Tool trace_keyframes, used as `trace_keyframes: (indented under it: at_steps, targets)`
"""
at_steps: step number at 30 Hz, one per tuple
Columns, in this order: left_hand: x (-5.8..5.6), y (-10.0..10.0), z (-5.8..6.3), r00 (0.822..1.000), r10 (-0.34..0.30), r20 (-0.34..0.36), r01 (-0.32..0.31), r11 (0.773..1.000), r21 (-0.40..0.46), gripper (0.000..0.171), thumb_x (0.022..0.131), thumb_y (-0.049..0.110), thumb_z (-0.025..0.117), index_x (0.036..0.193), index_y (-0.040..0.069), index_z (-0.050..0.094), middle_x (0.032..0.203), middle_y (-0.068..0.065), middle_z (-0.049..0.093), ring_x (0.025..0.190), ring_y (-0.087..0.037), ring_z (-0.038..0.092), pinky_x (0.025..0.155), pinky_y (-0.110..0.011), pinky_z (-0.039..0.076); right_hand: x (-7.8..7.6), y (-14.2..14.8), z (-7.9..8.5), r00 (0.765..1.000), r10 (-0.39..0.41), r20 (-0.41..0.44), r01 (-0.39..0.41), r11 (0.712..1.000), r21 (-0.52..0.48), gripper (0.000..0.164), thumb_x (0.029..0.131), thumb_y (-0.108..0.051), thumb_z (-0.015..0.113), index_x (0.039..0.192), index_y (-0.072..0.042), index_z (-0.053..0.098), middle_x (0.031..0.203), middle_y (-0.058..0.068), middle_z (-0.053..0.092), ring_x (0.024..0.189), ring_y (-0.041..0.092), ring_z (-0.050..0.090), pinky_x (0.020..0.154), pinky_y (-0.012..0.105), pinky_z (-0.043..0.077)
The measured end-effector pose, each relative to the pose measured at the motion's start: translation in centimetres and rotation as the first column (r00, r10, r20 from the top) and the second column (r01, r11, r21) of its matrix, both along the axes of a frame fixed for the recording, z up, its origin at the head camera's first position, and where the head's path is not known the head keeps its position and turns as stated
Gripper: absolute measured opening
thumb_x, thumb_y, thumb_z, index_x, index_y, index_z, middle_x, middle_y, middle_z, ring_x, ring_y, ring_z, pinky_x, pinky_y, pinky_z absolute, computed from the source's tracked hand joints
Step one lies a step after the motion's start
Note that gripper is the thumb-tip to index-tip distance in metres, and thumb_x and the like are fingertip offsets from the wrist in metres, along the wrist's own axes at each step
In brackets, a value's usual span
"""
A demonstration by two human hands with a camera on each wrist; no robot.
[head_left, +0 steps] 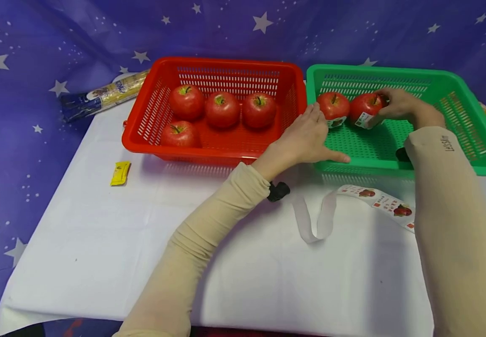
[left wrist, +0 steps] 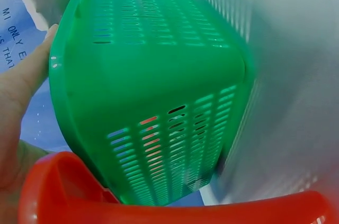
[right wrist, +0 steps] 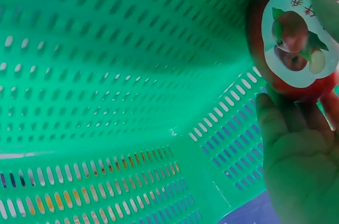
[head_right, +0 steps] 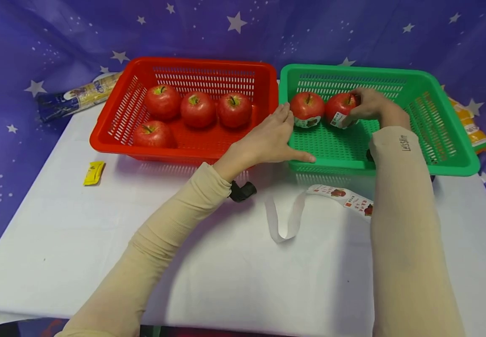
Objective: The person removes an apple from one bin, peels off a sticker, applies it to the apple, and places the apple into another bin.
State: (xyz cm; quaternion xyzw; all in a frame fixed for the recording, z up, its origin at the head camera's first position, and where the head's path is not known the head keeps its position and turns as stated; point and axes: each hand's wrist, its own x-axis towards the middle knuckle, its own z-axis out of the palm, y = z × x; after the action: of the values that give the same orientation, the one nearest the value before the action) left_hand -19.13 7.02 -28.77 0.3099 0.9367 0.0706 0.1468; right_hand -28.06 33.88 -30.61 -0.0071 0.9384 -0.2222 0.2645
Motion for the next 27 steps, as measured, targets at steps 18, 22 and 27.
trace_keyframes:
  at_steps: [18,22,27]
  targets:
    - [1.6,-5.8,1.3,0.988,0.14,0.063,-0.152,0.956,0.251,0.113,0.079,0.077,0.051,0.154,0.011,-0.004,0.16,0.001,-0.019,0.147,-0.01,-0.017,0.12,-0.028,-0.001,1.5,-3.8,4.1,0.96,0.039,-0.277,-0.068,0.993,-0.097,0.098,0.089,-0.032,0.065,0.155,-0.012,-0.005,0.16,0.02,-0.004,0.147,0.043,0.0,0.112,0.067,0.01]
    - [3.0,-12.7,3.2,0.961,0.27,0.061,-0.275,0.907,0.317,0.113,0.08,0.073,0.055,0.153,0.013,-0.006,0.159,0.005,-0.018,0.147,-0.006,-0.017,0.121,-0.031,-0.003,2.2,-7.6,6.4,0.927,0.054,-0.372,-0.123,0.979,-0.164,0.093,0.088,-0.032,0.067,0.156,-0.02,0.005,0.162,0.01,0.004,0.149,0.033,0.005,0.118,0.058,0.01]
    - [4.0,-21.0,4.3,0.901,0.417,0.115,-0.432,0.848,0.306,0.11,0.082,0.065,0.06,0.153,0.012,-0.005,0.16,0.002,-0.014,0.149,-0.015,-0.013,0.122,-0.043,0.0,3.5,-13.2,8.6,0.903,0.121,-0.413,-0.235,0.943,-0.236,0.087,0.088,-0.03,0.068,0.155,-0.028,0.013,0.163,0.0,0.01,0.15,0.018,0.009,0.121,0.045,0.01]
